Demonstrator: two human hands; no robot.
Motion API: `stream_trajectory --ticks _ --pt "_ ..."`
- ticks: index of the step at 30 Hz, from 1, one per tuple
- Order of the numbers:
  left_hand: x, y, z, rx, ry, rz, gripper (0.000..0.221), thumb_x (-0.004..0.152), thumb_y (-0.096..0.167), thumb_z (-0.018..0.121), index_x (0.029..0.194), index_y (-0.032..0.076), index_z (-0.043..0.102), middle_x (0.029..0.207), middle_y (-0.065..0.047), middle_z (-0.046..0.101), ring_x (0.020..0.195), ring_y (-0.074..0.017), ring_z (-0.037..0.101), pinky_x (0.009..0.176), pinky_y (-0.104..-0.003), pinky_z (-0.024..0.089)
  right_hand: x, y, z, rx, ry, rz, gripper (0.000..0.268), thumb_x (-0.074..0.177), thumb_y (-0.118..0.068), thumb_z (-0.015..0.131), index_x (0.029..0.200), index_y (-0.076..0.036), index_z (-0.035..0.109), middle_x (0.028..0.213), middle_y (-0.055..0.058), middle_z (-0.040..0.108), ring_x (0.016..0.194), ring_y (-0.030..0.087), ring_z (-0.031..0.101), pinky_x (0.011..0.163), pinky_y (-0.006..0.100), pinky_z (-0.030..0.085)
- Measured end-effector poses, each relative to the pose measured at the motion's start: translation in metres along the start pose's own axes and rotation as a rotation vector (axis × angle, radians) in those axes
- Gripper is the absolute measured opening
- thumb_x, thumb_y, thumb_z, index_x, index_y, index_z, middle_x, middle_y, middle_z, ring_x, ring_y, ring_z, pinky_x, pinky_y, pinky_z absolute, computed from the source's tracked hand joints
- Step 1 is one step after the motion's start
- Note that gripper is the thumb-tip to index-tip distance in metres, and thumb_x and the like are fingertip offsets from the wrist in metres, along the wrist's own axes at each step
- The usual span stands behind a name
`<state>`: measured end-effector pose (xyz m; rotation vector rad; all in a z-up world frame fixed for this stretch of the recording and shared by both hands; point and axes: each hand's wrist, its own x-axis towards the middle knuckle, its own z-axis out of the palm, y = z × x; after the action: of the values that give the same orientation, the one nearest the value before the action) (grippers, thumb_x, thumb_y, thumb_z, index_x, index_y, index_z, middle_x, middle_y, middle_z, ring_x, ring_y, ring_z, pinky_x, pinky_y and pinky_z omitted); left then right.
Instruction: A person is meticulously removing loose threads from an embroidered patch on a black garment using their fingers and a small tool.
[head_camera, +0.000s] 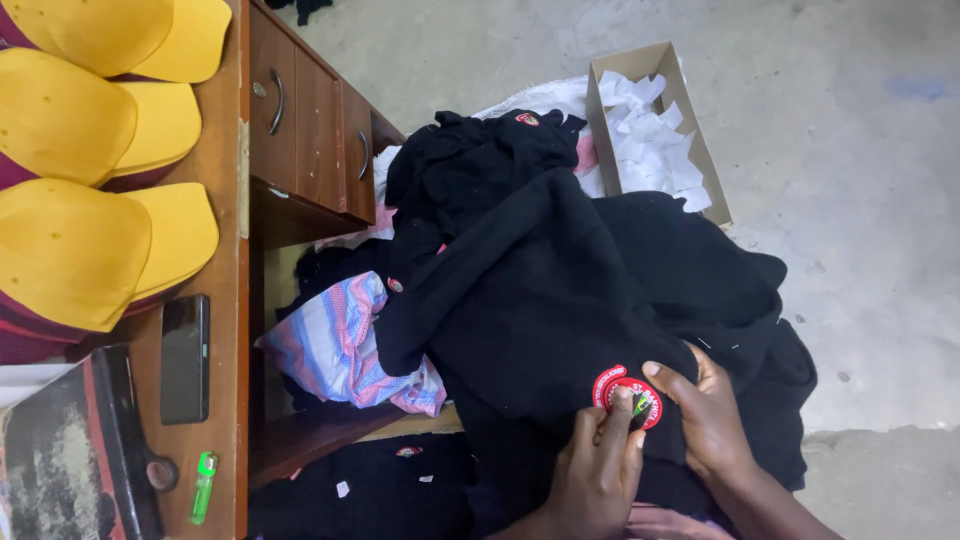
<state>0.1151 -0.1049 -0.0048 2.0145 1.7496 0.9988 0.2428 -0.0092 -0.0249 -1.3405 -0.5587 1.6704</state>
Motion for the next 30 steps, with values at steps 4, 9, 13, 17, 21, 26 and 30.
stream_trajectory --ticks 4,9,13,17,21,26,30 --pt "-0.001 -0.007 0.003 0.17 0.018 0.112 0.048 0.111 0.019 0.066 0.151 -0.004 0.052 0.111 -0.019 0.062 0.087 -0.0313 0.073 0.069 -0.039 0.061 0.002 0.0 0.0 0.047 0.017 0.061 0.02 0.087 -0.002 0.073 0.106 -0.003 0.068 0.091 0.011 0.073 0.076 0.019 0.067 0.07 0.033 0.055" --pt "0.012 0.0 -0.008 0.188 0.084 0.197 0.038 0.113 0.012 0.057 0.145 -0.008 0.056 0.112 -0.021 0.069 0.085 -0.0327 0.073 0.069 -0.039 0.059 0.002 0.003 -0.001 0.035 0.019 0.06 0.02 0.087 -0.002 0.074 0.106 -0.005 0.067 0.09 0.01 0.073 0.075 0.018 0.067 0.069 0.032 0.054" --pt "0.018 0.006 -0.014 0.253 0.049 0.187 0.035 0.112 0.012 0.055 0.139 -0.01 0.061 0.104 -0.016 0.068 0.074 -0.0277 0.067 0.061 -0.036 0.054 0.007 0.008 -0.006 -0.003 0.008 0.02 0.017 0.087 -0.003 0.075 0.103 -0.005 0.068 0.089 0.007 0.072 0.076 0.015 0.065 0.07 0.031 0.054" --pt "0.012 -0.001 -0.011 0.222 0.042 0.179 0.036 0.111 0.013 0.061 0.142 -0.006 0.061 0.107 -0.015 0.068 0.084 -0.0278 0.073 0.065 -0.036 0.059 0.004 0.005 -0.005 0.018 -0.001 0.006 0.016 0.087 -0.003 0.075 0.1 -0.007 0.067 0.085 0.005 0.07 0.073 0.014 0.064 0.067 0.03 0.053" --pt "0.002 -0.011 -0.002 0.194 0.086 0.156 0.039 0.114 0.019 0.058 0.145 -0.005 0.058 0.106 -0.015 0.064 0.084 -0.0285 0.072 0.064 -0.038 0.058 0.008 0.011 -0.005 0.032 -0.008 0.017 0.019 0.086 -0.003 0.075 0.105 -0.005 0.069 0.089 0.007 0.072 0.074 0.014 0.064 0.066 0.031 0.053" --pt "0.011 0.0 -0.012 0.173 0.09 0.196 0.036 0.114 0.013 0.053 0.142 -0.01 0.057 0.106 -0.019 0.068 0.084 -0.0318 0.072 0.069 -0.039 0.059 0.005 0.013 -0.006 -0.016 -0.008 -0.035 0.021 0.086 -0.004 0.076 0.105 -0.005 0.07 0.092 0.006 0.072 0.079 0.014 0.064 0.07 0.03 0.054" --pt "0.006 -0.004 -0.005 0.182 0.064 0.156 0.038 0.113 0.011 0.054 0.145 -0.008 0.056 0.11 -0.02 0.068 0.084 -0.0345 0.071 0.068 -0.041 0.058 0.005 0.014 -0.01 -0.03 -0.034 -0.05 0.016 0.086 -0.005 0.077 0.099 -0.008 0.068 0.082 0.0 0.066 0.071 0.009 0.058 0.063 0.027 0.049"
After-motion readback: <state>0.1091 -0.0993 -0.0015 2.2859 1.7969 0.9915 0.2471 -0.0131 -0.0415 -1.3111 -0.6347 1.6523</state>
